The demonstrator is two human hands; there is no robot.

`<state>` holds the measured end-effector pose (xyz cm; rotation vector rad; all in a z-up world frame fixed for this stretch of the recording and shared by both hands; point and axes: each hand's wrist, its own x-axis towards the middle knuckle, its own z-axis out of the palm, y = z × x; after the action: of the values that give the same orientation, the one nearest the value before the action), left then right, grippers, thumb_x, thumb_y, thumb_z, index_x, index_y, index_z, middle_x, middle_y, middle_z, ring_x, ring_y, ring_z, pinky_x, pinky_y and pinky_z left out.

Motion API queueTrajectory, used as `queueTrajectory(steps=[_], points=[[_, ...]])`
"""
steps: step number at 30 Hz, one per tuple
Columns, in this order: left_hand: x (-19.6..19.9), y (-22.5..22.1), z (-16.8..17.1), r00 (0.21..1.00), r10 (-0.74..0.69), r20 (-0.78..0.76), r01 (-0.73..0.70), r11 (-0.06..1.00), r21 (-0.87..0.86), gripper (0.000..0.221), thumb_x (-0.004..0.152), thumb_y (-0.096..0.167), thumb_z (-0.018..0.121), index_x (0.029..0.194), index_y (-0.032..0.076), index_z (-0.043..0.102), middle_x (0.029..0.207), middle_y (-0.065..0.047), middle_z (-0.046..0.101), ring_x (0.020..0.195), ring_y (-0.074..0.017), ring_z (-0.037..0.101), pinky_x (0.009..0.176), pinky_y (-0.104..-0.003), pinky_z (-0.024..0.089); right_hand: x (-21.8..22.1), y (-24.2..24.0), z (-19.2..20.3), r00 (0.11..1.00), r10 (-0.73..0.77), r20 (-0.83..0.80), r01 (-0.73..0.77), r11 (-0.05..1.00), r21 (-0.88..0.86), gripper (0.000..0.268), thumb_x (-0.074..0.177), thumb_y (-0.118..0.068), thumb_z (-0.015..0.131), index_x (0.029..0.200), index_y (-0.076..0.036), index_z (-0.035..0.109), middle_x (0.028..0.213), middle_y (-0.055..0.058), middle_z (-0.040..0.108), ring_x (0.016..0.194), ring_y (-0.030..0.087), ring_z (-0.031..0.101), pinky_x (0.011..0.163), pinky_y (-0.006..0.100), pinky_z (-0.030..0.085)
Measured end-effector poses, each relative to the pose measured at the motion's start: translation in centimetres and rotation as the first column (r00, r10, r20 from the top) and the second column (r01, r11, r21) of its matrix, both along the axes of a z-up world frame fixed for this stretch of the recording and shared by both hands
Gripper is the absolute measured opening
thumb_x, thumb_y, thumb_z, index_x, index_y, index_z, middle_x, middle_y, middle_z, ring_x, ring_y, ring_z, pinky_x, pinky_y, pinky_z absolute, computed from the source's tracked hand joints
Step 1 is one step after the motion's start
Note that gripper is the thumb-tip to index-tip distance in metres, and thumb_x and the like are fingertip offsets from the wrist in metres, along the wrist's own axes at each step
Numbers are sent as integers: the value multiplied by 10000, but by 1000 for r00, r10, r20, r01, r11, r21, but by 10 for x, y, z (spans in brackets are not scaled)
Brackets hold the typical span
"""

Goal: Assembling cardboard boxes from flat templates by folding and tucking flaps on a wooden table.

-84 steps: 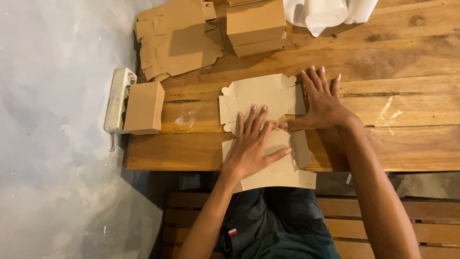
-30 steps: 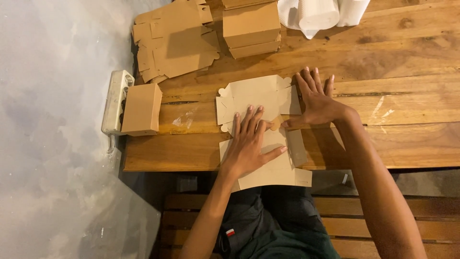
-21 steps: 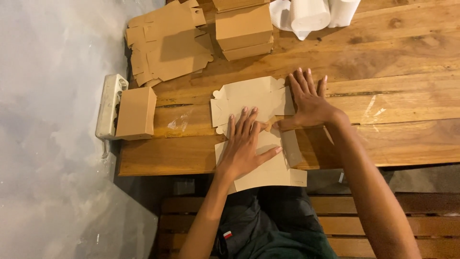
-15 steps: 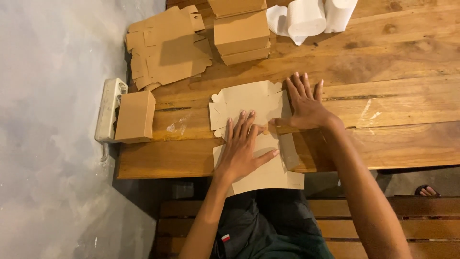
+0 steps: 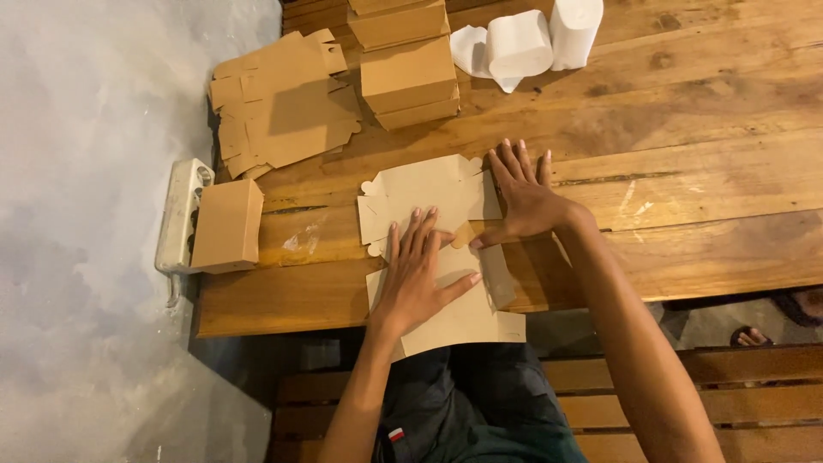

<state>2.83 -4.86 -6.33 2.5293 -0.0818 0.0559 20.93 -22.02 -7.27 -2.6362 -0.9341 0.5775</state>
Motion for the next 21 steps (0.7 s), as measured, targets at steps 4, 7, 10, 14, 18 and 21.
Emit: queueTrajectory(steps=[4,7,10,14,18,21], points=[[0,1,2,1000,-3,1,3,1000,-14,660,830,576,682,1269,115,507,1581,-238,317,1517,-443,191,1215,-641,10,-1,0,-6,1000,1,16,-1,1000,5,1641,458,-859,834,1653,-88,15,1715,190,-93,1557,400,-175,1173,655,-227],[-1,1,5,1000,-9,8,9,1000,-21,666,832,576,674,1277,107,510,1576,-252,322,1512,-456,197,1212,-646,15,-1,0,-16,997,-15,72,12,999,44,1518,552,-759,817,1656,-84,23,1714,196,-90,1552,409,-182,1163,665,-225],[-2,1,8,1000,-3,-2,3,1000,-21,637,840,551,671,1266,104,515,1573,-258,327,1513,-456,201,1211,-646,22,-6,4,-14,995,-73,68,68,995,72,1390,656,-839,718,1650,-88,102,1724,174,2,1579,379,-104,1204,648,-200],[0,1,7,1000,0,5,0,1000,-8,640,839,564,665,1266,106,531,1574,-250,337,1517,-447,207,1212,-642,29,-4,4,-18,991,-106,85,97,990,99,1327,692,-827,702,1650,-99,141,1729,153,38,1588,360,-70,1210,652,-186],[-2,1,8,1000,9,12,-8,1000,-27,632,836,567,668,1255,110,544,1567,-240,353,1514,-441,220,1212,-639,33,-5,2,-14,995,-65,79,61,997,53,1454,585,-845,763,1653,-106,109,1731,155,-4,1583,362,-97,1201,654,-203],[-4,5,9,995,32,96,-20,992,-128,498,848,444,709,1210,120,602,1524,-236,425,1480,-460,293,1198,-657,88,-8,-3,-4,999,-40,35,36,993,114,1504,505,-785,840,1660,-153,113,1725,168,-24,1569,387,-134,1174,658,-236]])
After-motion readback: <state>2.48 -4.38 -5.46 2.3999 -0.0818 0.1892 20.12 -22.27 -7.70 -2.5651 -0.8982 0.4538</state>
